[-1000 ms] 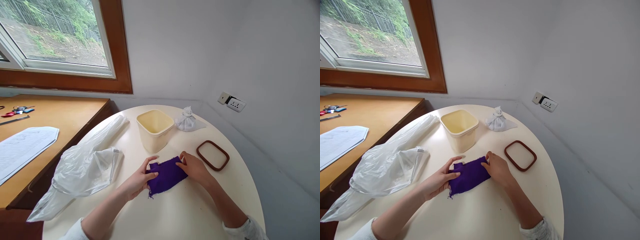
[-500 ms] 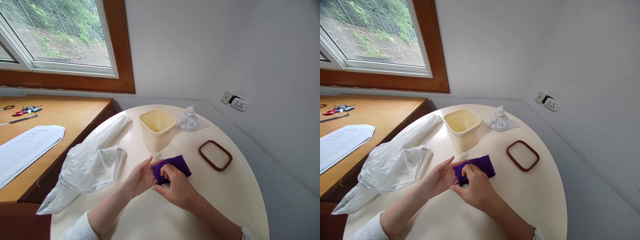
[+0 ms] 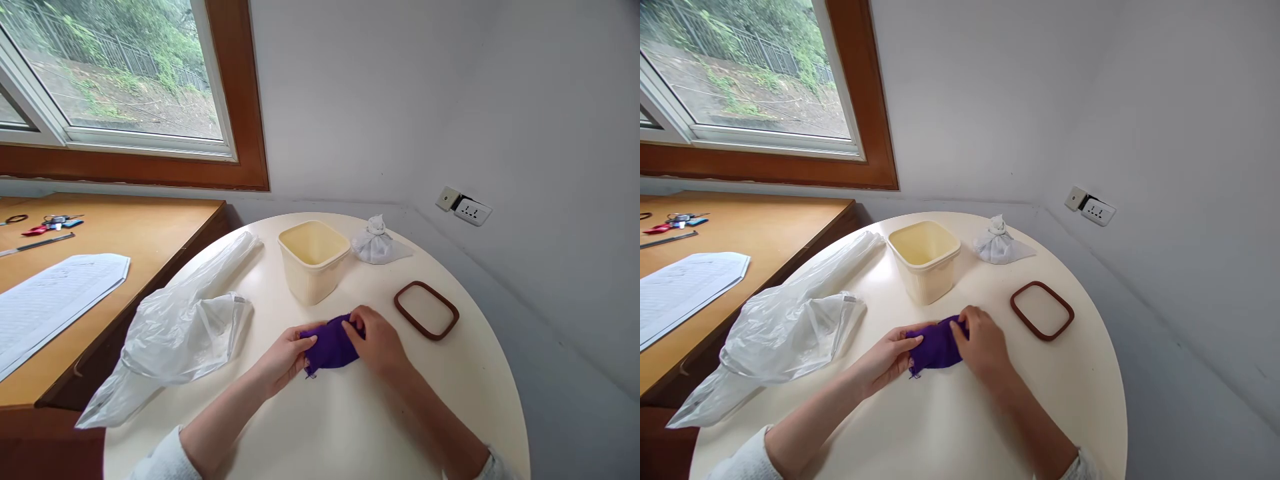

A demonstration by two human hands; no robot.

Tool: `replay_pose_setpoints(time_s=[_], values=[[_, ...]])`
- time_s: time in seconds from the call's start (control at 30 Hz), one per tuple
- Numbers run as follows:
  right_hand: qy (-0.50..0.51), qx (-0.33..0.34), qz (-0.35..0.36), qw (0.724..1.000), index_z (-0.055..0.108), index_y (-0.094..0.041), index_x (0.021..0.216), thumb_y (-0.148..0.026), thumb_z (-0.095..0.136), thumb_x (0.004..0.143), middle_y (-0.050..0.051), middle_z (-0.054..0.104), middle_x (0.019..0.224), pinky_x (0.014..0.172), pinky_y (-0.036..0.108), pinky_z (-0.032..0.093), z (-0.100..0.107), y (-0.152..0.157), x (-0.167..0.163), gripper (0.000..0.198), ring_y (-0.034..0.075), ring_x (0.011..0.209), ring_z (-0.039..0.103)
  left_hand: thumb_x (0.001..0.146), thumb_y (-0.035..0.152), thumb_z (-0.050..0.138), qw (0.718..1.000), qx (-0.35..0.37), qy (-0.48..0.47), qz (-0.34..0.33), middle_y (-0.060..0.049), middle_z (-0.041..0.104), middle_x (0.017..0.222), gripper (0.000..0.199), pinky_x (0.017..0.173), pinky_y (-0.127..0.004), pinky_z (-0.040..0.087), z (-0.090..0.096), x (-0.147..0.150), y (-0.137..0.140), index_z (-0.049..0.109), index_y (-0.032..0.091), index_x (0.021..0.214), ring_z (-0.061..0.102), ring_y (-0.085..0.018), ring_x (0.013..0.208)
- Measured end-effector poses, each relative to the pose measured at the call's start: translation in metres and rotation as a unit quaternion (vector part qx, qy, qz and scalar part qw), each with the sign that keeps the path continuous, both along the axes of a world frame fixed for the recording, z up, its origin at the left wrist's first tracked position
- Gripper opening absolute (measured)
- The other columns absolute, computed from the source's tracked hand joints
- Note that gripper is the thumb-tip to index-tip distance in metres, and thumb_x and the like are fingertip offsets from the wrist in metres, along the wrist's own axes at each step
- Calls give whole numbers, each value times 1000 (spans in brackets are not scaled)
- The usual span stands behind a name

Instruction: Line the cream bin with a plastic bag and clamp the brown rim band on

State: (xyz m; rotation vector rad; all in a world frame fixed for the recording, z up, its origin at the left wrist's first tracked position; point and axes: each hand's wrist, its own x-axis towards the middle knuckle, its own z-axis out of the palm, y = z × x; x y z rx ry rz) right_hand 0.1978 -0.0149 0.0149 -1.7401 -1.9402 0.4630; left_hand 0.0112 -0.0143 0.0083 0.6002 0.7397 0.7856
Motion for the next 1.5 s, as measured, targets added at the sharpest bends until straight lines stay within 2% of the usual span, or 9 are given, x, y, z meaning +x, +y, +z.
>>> replay_pose_setpoints(time_s=[0.2, 0.37, 0.47, 0.57, 0.83, 1.0, 1.17, 1.37, 1.5], values=[[-105, -105, -31, 988, 48, -20, 70, -40, 46, 81, 4, 58, 77, 54, 27, 33, -11, 15, 37, 23, 17, 67, 53, 78, 7, 56, 996, -55, 45, 54, -13, 66, 96, 25, 71, -25, 54, 1, 2, 2, 64, 8, 102, 64, -16, 80], [97, -102, -22, 990, 39, -22, 65, -38, 49, 80, -4, 48, 60, 52, 25, 34, 1, 15, 28, 24, 12, 56, 46, 80, 17, 56, 995, -89, 29, 46, -5, 63, 69, 23, 46, -20, 47, 6, 2, 3, 61, 8, 101, 56, -9, 49], [262, -91, 84, 957, 44, -21, 75, -38, 51, 80, -3, 51, 68, 58, 24, 39, 17, 1, 9, 19, 11, 64, 50, 83, 28, 53, 994, -104, -15, 28, -2, 60, 61, 27, 46, -21, 46, 7, 2, 3, 58, 9, 102, 55, -9, 45], [318, -133, 175, 922, 50, -20, 96, -37, 48, 83, 1, 59, 84, 67, 25, 43, 28, -11, -4, 21, 13, 78, 56, 82, 34, 54, 993, -112, -19, 29, -4, 65, 71, 35, 54, -25, 50, 7, 0, 3, 53, 12, 109, 60, -13, 53], [45, 37, -45, 997, 54, -19, 89, -33, 41, 84, 6, 60, 91, 74, 32, 41, 3, 16, 45, 19, 19, 82, 55, 68, 4, 64, 997, -70, 28, 32, -10, 65, 100, 62, 78, -28, 51, 2, -4, 1, 44, 15, 126, 65, -15, 80], [-154, -10, -177, 972, 52, -15, 102, -36, 46, 80, 12, 54, 107, 82, 40, 37, -15, 27, 93, 31, 28, 99, 49, 67, 5, 66, 998, -54, 22, 26, -12, 65, 103, 48, 82, -30, 51, -7, -5, 4, 55, 12, 114, 64, -21, 90], [-176, -65, -165, 968, 55, -16, 88, -32, 41, 82, 11, 58, 97, 78, 38, 38, -20, 26, 107, 23, 26, 92, 53, 70, 8, 66, 999, -40, 8, 21, -12, 67, 92, 28, 82, -29, 50, -9, -5, 6, 61, 9, 98, 65, -19, 83], [-16, -70, -169, 983, 53, -22, 91, -39, 37, 85, 5, 61, 82, 52, 28, 39, 25, 8, 96, 24, 17, 62, 56, 69, 16, 70, 996, 8, 48, 68, -4, 64, 83, 31, 70, -23, 48, 11, -5, 1, 57, 16, 97, 61, -12, 72], [65, -83, -68, 992, 54, -24, 82, -47, 38, 85, 0, 52, 64, 44, 25, 33, 70, -23, 84, 28, 13, 49, 43, 71, 29, 68, 986, 75, 118, 86, 0, 60, 79, 38, 64, -24, 45, 28, -3, -6, 51, 20, 104, 57, -13, 71]])
